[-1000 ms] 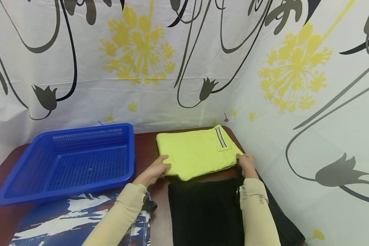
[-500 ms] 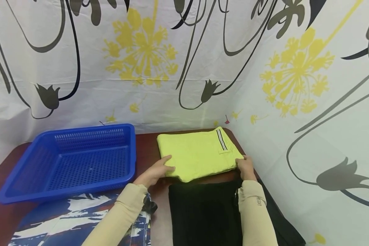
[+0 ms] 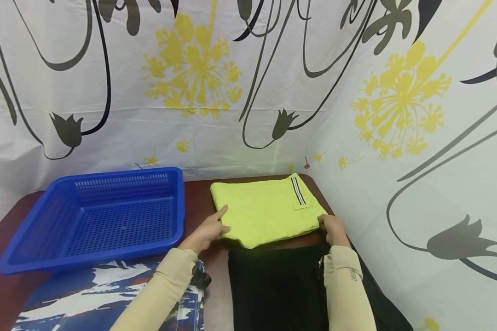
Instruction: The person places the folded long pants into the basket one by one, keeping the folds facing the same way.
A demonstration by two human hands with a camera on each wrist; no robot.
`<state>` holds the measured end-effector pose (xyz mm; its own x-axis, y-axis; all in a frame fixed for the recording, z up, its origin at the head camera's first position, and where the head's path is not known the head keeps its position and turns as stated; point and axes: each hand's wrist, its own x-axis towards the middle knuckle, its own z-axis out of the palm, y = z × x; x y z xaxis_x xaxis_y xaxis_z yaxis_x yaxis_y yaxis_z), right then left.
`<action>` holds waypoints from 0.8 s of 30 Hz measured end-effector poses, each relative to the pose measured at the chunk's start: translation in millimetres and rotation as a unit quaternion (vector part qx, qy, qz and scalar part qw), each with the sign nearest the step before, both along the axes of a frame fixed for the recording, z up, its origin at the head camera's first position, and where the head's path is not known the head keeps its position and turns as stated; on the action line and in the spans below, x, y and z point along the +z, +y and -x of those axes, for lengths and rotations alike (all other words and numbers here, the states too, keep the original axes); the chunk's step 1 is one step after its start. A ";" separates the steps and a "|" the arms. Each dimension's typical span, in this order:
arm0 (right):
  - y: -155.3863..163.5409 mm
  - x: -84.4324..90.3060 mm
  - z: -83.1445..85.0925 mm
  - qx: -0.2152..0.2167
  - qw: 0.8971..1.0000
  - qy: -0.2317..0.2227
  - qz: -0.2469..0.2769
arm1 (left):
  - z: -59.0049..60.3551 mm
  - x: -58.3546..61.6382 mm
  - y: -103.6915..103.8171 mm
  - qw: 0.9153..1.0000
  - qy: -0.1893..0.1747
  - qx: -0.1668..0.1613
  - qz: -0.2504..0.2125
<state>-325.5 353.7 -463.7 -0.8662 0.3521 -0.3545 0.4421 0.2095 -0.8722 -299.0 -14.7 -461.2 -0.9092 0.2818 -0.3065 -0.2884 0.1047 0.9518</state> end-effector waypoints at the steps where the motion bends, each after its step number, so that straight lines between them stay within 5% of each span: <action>1: 1.0 0.2 -0.1 0.005 1.000 -0.004 0.015 | 0.5 0.0 0.7 1.000 0.001 0.007 -0.005; 12: -2.9 6.7 -3.5 0.008 0.999 -0.021 0.025 | 3.0 10.0 5.2 0.999 0.024 0.038 0.000; 24: -4.7 16.2 3.1 0.018 0.997 0.031 -0.067 | 3.7 17.8 3.8 0.997 0.041 0.062 -0.016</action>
<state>-328.5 349.0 -447.5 -0.8981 0.3614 -0.2508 0.3778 0.3415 -0.8606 -302.8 -10.9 -443.4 -0.9590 0.1744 -0.2234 -0.2192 0.0430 0.9747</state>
